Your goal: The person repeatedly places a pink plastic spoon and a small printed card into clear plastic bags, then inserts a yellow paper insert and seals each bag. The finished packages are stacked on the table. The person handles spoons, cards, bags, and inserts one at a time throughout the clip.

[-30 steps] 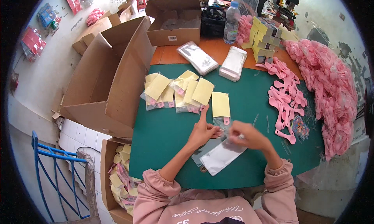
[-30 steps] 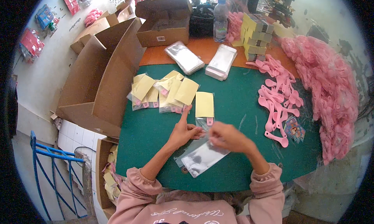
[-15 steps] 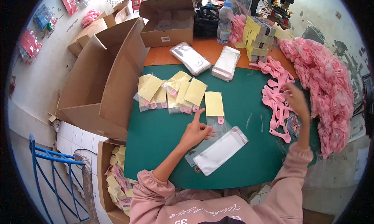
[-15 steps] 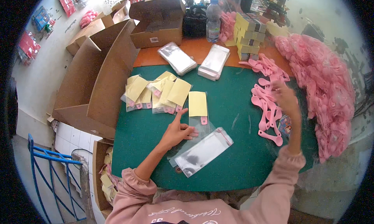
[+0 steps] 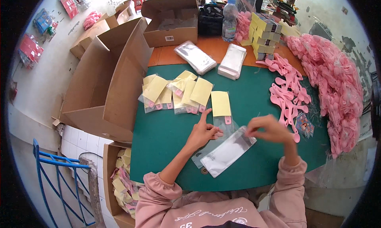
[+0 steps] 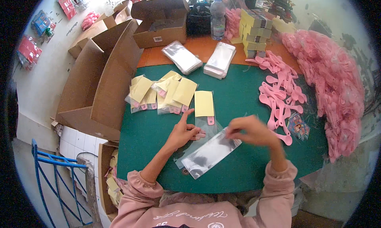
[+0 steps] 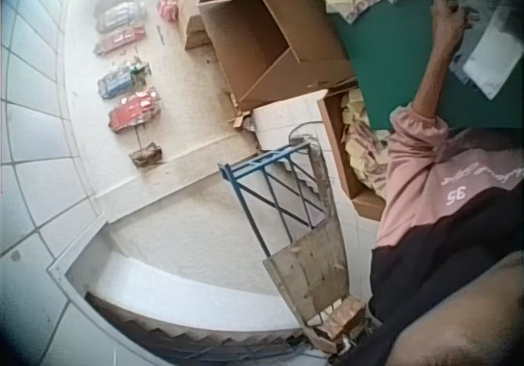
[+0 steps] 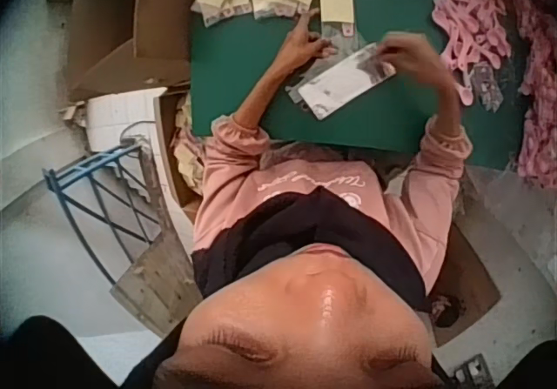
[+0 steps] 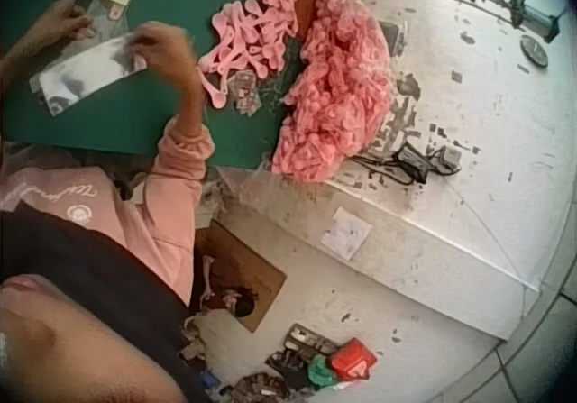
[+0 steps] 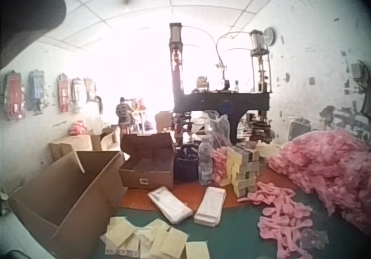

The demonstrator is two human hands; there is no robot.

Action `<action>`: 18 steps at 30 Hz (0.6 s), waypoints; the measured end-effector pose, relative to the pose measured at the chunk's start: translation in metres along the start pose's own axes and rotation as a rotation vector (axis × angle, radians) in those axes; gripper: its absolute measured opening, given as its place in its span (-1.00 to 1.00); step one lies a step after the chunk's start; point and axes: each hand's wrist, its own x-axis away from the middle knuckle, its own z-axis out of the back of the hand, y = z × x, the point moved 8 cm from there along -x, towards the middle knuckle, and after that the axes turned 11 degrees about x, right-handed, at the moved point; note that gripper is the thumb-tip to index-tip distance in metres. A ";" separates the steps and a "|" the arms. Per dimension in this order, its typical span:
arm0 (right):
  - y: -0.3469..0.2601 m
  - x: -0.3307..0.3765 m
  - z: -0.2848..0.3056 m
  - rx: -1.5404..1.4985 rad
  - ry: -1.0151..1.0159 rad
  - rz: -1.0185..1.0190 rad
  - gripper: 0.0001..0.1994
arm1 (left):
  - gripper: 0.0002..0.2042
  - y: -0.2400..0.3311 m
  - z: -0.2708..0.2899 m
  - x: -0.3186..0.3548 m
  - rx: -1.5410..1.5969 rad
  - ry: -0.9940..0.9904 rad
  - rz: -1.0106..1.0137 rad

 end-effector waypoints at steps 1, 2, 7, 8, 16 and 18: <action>0.012 0.008 0.021 -0.105 -0.015 0.002 -0.90 | -0.40 0.001 0.002 0.000 0.001 0.004 -0.002; 0.042 0.022 0.052 -0.379 0.138 -0.107 -0.94 | -0.40 0.000 0.004 -0.001 0.001 -0.001 -0.002; 0.117 0.089 0.134 0.684 0.743 -0.507 -0.64 | -0.40 0.013 -0.005 -0.001 0.077 0.033 -0.091; 0.111 0.088 0.126 0.869 0.793 -0.479 -0.53 | -0.44 0.015 -0.010 -0.002 0.100 0.020 -0.080; 0.007 -0.012 -0.024 0.188 0.463 -0.129 -0.62 | -0.82 0.009 -0.021 0.004 0.301 -0.125 -0.008; 0.015 -0.011 -0.023 0.149 0.537 -0.129 -0.72 | -0.84 0.005 -0.017 0.003 0.232 -0.151 0.044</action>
